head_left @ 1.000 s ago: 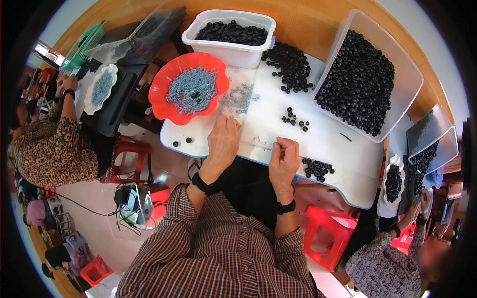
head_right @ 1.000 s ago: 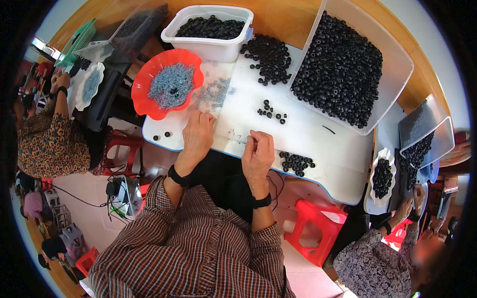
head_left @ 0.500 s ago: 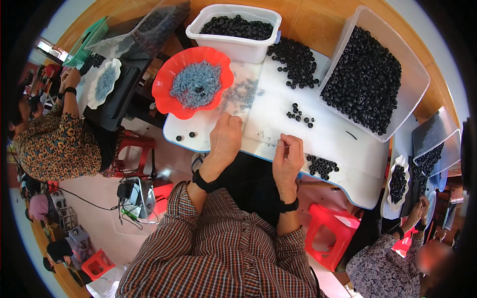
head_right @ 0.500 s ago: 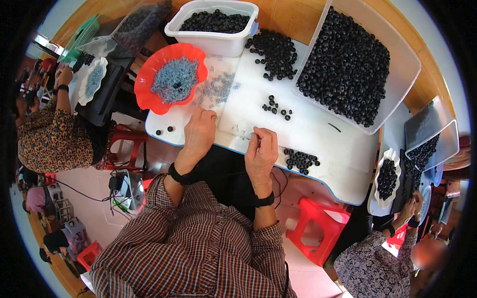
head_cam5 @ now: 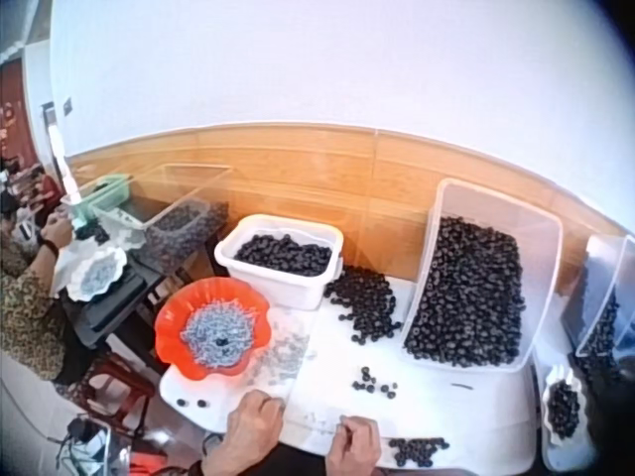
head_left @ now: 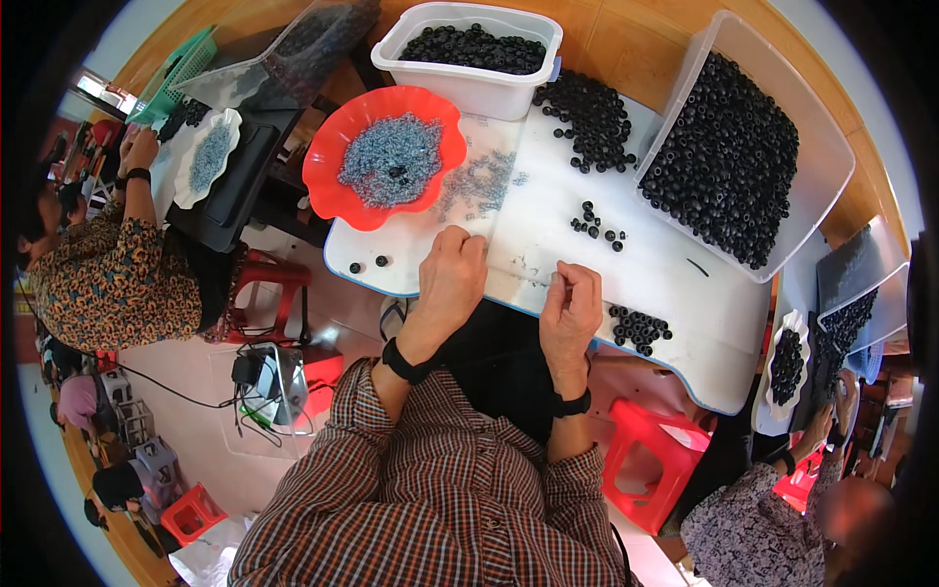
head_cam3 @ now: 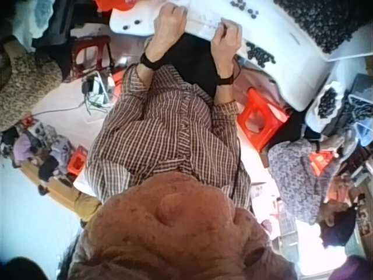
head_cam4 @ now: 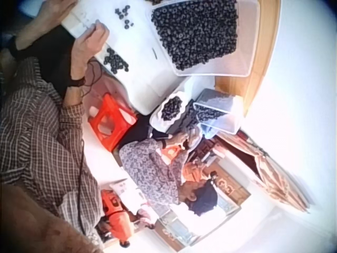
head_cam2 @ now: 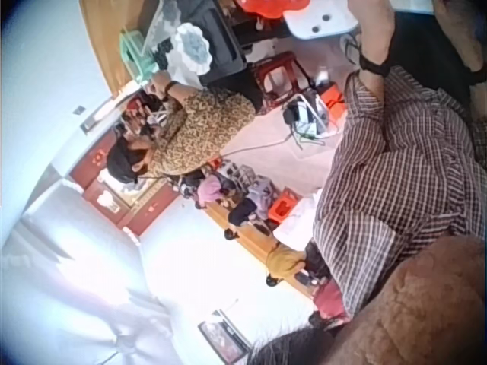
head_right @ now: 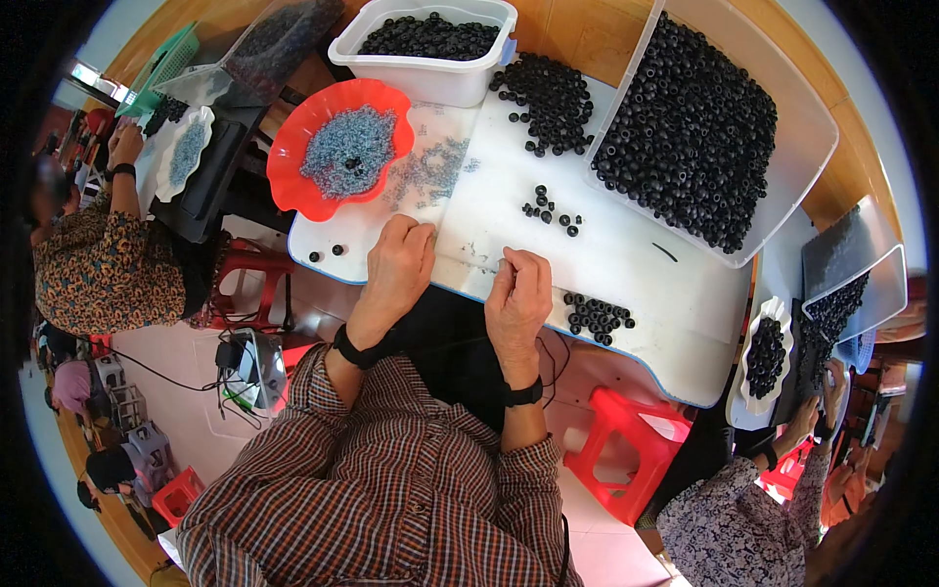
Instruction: Inspecting and sorting small black spherical parts and small blue components at a workshop table.
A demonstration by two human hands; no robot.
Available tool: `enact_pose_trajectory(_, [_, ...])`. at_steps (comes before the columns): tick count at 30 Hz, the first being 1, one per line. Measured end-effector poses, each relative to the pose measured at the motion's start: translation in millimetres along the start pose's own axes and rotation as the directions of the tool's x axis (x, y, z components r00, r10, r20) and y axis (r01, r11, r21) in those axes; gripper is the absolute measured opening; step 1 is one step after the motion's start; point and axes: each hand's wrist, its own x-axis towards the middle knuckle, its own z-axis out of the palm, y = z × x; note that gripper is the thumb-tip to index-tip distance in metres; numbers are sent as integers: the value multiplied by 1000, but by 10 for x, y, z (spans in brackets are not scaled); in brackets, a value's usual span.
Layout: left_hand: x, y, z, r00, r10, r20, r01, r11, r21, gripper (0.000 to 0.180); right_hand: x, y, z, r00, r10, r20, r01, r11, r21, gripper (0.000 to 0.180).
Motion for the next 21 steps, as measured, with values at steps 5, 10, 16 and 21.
enact_pose_trajectory(5, [-1, -26, 62, 1000, 4, 11, -5, 998, 62, 11, -6, -4, 1, 1000, 14, 2, -14, 1000, 2, 17])
enact_pose_trajectory(10, [-5, -53, 73, 995, -63, -71, 59, 997, -57, 8, -12, -10, -6, 1000, 14, 8, -14, 1000, -4, 18])
enact_pose_trajectory(16, [13, -53, -122, 790, -385, 478, 591, 268, -761, 16, -20, -126, -50, 996, 86, 39, -90, 991, 101, 14])
enact_pose_trajectory(21, [26, 77, -172, 730, -226, 645, 658, -22, -752, 17, 27, -290, -62, 987, 104, 123, -131, 961, 244, 15])
